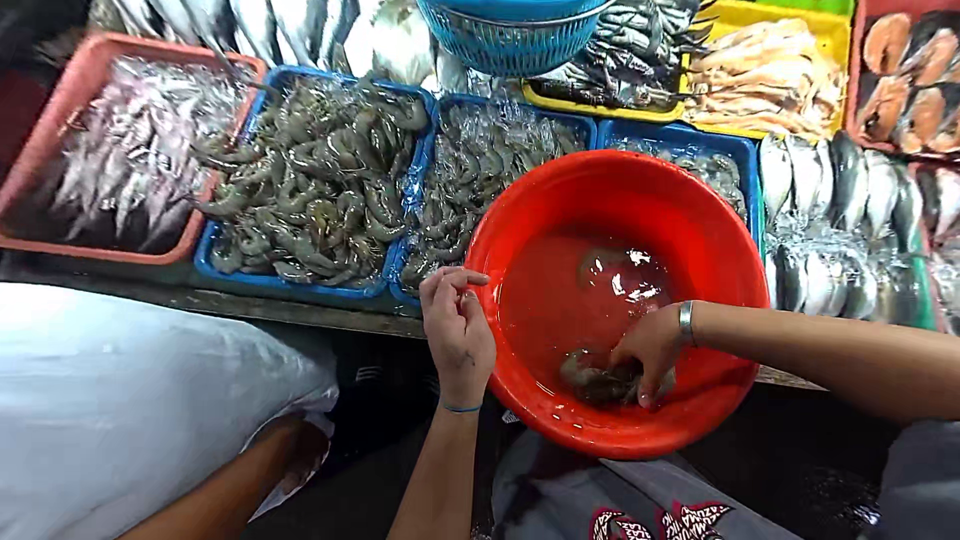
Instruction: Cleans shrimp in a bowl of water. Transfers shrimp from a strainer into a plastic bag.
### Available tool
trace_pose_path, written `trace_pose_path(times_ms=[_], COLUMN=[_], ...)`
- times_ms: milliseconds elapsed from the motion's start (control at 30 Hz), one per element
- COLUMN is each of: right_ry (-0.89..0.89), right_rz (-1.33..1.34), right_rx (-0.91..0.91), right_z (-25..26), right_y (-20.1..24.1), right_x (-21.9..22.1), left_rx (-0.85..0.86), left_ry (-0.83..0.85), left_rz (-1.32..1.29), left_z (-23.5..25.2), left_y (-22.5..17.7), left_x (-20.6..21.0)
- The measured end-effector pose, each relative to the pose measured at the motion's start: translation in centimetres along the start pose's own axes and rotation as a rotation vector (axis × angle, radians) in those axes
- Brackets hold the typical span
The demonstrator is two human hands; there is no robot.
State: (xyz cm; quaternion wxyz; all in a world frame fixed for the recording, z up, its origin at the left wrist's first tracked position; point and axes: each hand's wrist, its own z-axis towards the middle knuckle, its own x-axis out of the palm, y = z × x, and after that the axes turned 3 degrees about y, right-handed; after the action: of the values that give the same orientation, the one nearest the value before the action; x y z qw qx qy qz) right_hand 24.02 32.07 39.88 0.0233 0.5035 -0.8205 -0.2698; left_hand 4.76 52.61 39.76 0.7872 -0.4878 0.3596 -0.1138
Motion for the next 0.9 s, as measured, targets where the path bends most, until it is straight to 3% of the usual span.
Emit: trace_pose_path(times_ms=[333,667,900], right_ry=[0.089,0.028,0.153], right_rz=[0.018,0.012,0.486], right_rx=[-0.14,-0.225,-0.331], right_z=[-0.4,-0.1,-0.7], right_y=[-1.5,0.0,-2.3], right_x=[0.8,1.6,0.4], left_rx=[-0.001,0.015,0.011], left_ry=[-0.018,-0.012,-0.018], left_rz=[-0.023,-0.009,0.012], left_z=[-0.1,-0.3,-0.2], left_y=[0.0,0.1,-0.2], left_x=[0.0,-0.1,0.1])
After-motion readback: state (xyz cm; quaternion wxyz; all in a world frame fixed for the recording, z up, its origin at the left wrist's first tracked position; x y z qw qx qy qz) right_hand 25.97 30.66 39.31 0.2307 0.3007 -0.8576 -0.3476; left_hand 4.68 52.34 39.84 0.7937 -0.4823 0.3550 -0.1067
